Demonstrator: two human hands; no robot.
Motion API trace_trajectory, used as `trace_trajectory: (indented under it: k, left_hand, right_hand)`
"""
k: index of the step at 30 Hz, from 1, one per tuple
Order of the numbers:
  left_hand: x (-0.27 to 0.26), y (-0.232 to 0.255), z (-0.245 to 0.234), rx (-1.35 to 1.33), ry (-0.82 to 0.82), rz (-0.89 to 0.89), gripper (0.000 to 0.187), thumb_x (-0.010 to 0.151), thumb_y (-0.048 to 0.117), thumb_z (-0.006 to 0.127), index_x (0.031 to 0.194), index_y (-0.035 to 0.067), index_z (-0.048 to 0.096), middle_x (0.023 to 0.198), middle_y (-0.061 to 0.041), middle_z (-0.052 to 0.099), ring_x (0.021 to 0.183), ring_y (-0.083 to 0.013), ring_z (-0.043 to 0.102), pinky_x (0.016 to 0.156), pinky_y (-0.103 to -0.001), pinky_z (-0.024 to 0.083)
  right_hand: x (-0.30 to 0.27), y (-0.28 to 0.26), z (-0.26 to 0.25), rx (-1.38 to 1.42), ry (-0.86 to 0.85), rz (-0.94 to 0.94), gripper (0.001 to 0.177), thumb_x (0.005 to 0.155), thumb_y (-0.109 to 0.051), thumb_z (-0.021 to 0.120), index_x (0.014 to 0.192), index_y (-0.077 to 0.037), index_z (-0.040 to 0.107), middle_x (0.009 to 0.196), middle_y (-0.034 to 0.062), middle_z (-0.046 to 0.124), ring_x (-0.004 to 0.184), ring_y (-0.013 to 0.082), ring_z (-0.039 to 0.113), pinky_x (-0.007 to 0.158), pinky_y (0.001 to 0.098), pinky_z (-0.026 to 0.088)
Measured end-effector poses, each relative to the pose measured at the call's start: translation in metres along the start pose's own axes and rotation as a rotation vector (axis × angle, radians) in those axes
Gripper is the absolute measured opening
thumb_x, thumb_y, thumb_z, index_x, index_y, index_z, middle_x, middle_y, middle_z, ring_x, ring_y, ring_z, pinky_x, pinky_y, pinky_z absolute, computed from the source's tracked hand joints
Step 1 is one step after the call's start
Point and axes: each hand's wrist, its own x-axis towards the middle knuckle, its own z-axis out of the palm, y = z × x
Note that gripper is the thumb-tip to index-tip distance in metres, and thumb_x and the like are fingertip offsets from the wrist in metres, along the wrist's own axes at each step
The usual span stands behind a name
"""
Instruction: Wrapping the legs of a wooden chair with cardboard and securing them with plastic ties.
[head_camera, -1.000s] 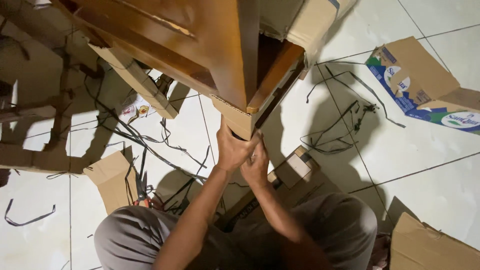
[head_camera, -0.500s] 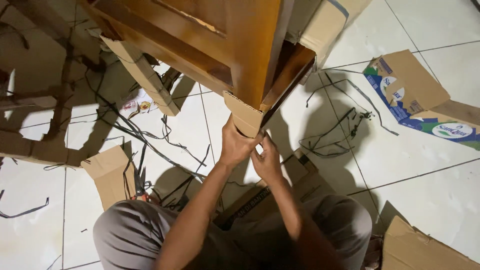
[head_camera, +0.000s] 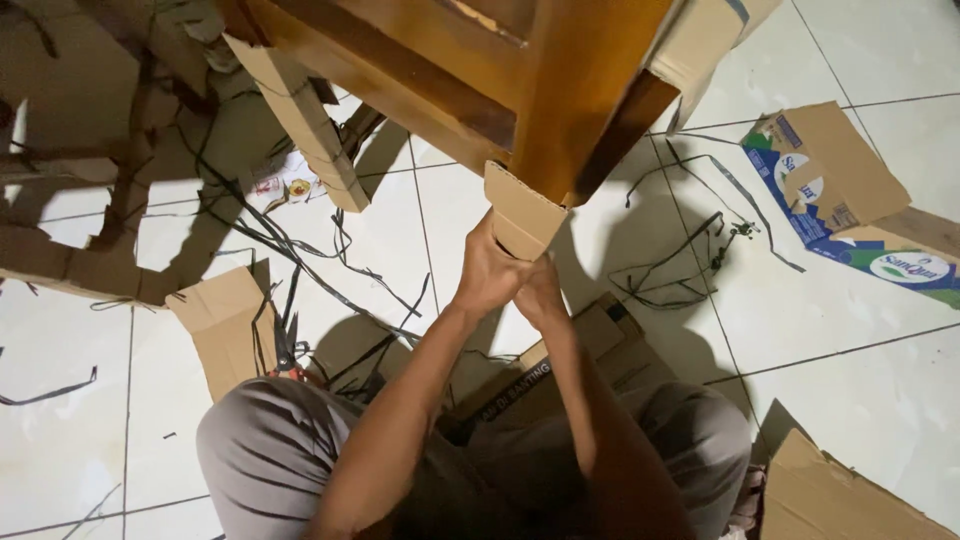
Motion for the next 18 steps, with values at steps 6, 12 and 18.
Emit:
trace_trajectory:
  k: [6, 12, 18]
  left_hand:
    - [-0.003, 0.008, -0.005, -0.002, -0.038, 0.006, 0.049, 0.06, 0.006, 0.079, 0.107, 0.007, 0.063, 0.096, -0.012, 0.07, 0.097, -0.0179, 0.062, 0.082, -0.048, 0.055]
    - [-0.01, 0.027, -0.02, -0.055, -0.147, 0.031, 0.048, 0.064, -0.003, 0.075, 0.108, 0.005, 0.06, 0.096, -0.008, 0.063, 0.096, -0.0186, 0.055, 0.082, -0.051, 0.052]
    - [-0.021, 0.028, -0.038, -0.027, -0.195, -0.013, 0.053, 0.06, -0.003, 0.078, 0.108, 0.009, 0.06, 0.097, -0.005, 0.064, 0.099, -0.0127, 0.054, 0.083, -0.043, 0.052]
  right_hand:
    - [-0.01, -0.006, 0.01, -0.037, 0.107, -0.003, 0.05, 0.08, -0.005, 0.082, 0.126, -0.003, 0.061, 0.116, 0.0179, 0.065, 0.115, 0.0398, 0.064, 0.096, 0.0521, 0.052]
    - [-0.023, -0.013, 0.017, -0.069, 0.221, -0.022, 0.053, 0.08, -0.007, 0.084, 0.127, -0.005, 0.061, 0.118, 0.0143, 0.063, 0.114, 0.0375, 0.064, 0.095, 0.0492, 0.053]
    - [-0.053, -0.015, 0.034, -0.085, 0.328, -0.029, 0.056, 0.079, -0.01, 0.087, 0.128, -0.007, 0.06, 0.119, 0.0106, 0.062, 0.113, 0.0352, 0.064, 0.094, 0.0464, 0.054]
